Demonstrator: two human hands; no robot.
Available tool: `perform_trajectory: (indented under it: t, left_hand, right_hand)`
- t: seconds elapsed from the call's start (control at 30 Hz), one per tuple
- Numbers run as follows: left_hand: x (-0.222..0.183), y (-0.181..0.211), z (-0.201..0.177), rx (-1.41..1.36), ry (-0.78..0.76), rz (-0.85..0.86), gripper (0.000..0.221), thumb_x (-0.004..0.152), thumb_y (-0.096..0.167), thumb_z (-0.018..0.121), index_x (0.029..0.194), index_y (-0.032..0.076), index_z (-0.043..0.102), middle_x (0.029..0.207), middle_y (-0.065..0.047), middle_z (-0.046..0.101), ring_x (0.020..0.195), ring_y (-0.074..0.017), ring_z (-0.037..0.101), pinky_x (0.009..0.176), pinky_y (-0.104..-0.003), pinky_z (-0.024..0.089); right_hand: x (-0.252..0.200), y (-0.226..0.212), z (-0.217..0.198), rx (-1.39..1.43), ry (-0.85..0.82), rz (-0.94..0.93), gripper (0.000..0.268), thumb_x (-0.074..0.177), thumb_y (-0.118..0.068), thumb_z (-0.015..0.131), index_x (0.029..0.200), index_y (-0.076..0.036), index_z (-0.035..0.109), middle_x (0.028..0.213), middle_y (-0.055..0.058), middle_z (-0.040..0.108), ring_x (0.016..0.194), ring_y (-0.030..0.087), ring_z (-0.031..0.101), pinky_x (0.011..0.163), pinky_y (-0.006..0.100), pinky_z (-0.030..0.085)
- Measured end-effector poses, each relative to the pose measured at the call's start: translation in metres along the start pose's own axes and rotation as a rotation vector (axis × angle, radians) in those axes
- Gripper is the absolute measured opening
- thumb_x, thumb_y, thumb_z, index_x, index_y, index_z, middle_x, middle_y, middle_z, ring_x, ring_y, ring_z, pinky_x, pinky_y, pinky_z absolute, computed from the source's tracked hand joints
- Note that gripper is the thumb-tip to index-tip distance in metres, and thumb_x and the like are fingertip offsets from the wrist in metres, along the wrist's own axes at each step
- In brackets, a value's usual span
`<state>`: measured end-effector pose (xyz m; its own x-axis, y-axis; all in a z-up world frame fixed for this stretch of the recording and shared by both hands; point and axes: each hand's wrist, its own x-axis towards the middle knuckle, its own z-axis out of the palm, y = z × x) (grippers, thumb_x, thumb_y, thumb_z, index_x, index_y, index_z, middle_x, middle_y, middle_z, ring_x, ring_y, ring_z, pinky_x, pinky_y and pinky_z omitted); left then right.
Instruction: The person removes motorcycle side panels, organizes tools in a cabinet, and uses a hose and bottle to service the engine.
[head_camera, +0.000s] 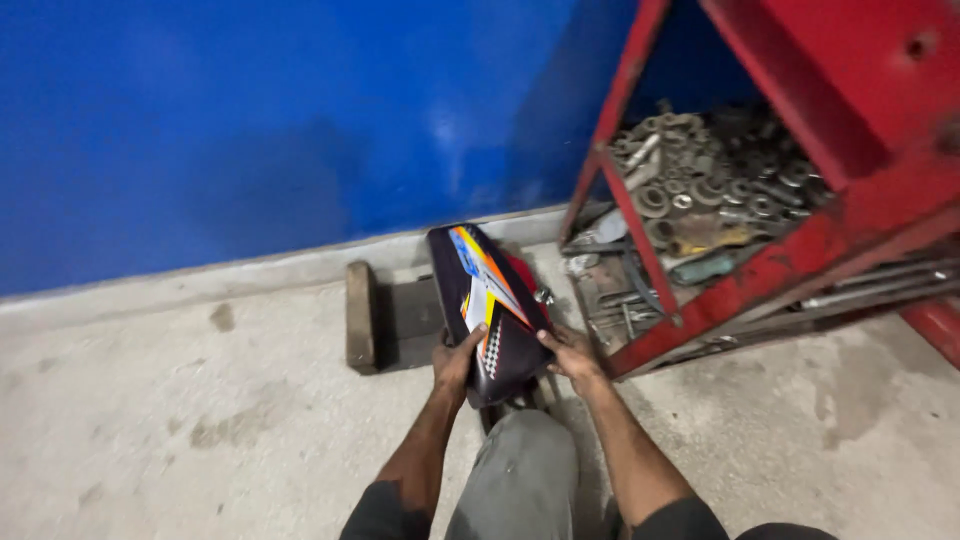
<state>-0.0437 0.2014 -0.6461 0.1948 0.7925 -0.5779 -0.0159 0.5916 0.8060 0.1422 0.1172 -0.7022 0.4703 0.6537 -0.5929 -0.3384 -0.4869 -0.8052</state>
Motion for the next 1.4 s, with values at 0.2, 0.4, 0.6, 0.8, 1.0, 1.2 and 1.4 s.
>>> perform_trajectory:
  t: [0.2, 0.4, 0.6, 0.8, 1.0, 1.2, 1.4]
  left_hand:
    - [0.070, -0.075, 0.000, 0.420, 0.062, -0.035, 0.104, 0.062, 0.064, 0.090, 0.140, 0.006, 0.053, 0.128, -0.020, 0.065, 0.127, -0.0338, 0.057, 0.107, -0.045, 0.046]
    - [0.077, -0.085, 0.016, 0.620, 0.153, 0.012, 0.074, 0.074, 0.052, 0.084, 0.132, 0.012, 0.062, 0.117, -0.013, 0.072, 0.119, -0.0302, 0.063, 0.104, -0.043, 0.049]
    - [-0.070, 0.030, 0.103, 0.430, 0.123, 0.342, 0.064, 0.088, 0.029, 0.075, 0.141, 0.004, 0.050, 0.134, -0.026, 0.058, 0.123, -0.0433, 0.057, 0.103, -0.052, 0.049]
    - [-0.248, 0.117, 0.201, 0.397, 0.205, 1.481, 0.021, 0.092, 0.008, 0.066, 0.113, 0.004, 0.063, 0.107, -0.013, 0.066, 0.103, -0.0285, 0.064, 0.095, -0.037, 0.049]
    - [-0.309, 0.146, 0.331, 0.219, 0.167, 2.162, 0.022, 0.076, 0.005, 0.082, 0.096, 0.013, 0.079, 0.100, -0.010, 0.073, 0.090, -0.0311, 0.072, 0.086, -0.045, 0.058]
    - [-0.338, 0.166, 0.390, 0.561, 0.361, 2.258, 0.022, 0.088, 0.011, 0.073, 0.110, 0.011, 0.074, 0.117, -0.011, 0.068, 0.111, -0.0313, 0.065, 0.102, -0.045, 0.049]
    - [-0.355, 0.200, 0.397, 0.839, 0.415, 2.178, 0.028, 0.087, 0.017, 0.081, 0.113, 0.013, 0.071, 0.108, -0.007, 0.067, 0.103, -0.0258, 0.065, 0.105, -0.043, 0.043]
  right_hand:
    - [0.044, 0.026, -0.029, -0.287, 0.030, -0.151, 0.057, 0.099, -0.030, 0.062, 0.149, -0.009, 0.043, 0.150, 0.021, 0.046, 0.142, 0.037, 0.038, 0.108, 0.054, 0.044]
    - [-0.047, -0.034, -0.041, -0.321, -0.016, -0.404, 0.043, 0.098, -0.026, 0.064, 0.136, -0.008, 0.057, 0.129, 0.021, 0.064, 0.126, 0.037, 0.056, 0.104, 0.049, 0.048]
    - [-0.196, -0.135, -0.083, -0.156, -0.018, -0.702, 0.023, 0.094, -0.009, 0.062, 0.115, -0.007, 0.072, 0.103, 0.019, 0.076, 0.096, 0.030, 0.073, 0.086, 0.045, 0.058]
    - [-0.277, -0.208, -0.195, -0.213, 0.289, -1.064, 0.016, 0.093, -0.013, 0.062, 0.103, -0.007, 0.073, 0.090, 0.004, 0.079, 0.076, 0.010, 0.074, 0.076, 0.021, 0.056]
    - [-0.245, -0.259, -0.315, 0.141, 0.498, -1.232, 0.011, 0.106, -0.006, 0.056, 0.116, -0.003, 0.056, 0.094, 0.016, 0.070, 0.068, 0.020, 0.069, 0.051, 0.025, 0.056]
    - [-0.216, -0.281, -0.349, -0.035, 0.619, -1.374, 0.025, 0.090, -0.006, 0.080, 0.109, 0.001, 0.066, 0.090, 0.016, 0.067, 0.081, 0.022, 0.070, 0.073, 0.031, 0.057]
    - [-0.233, -0.288, -0.353, -0.017, 0.618, -1.355, 0.033, 0.075, -0.008, 0.093, 0.098, -0.002, 0.070, 0.077, 0.013, 0.068, 0.068, 0.022, 0.071, 0.064, 0.033, 0.057]
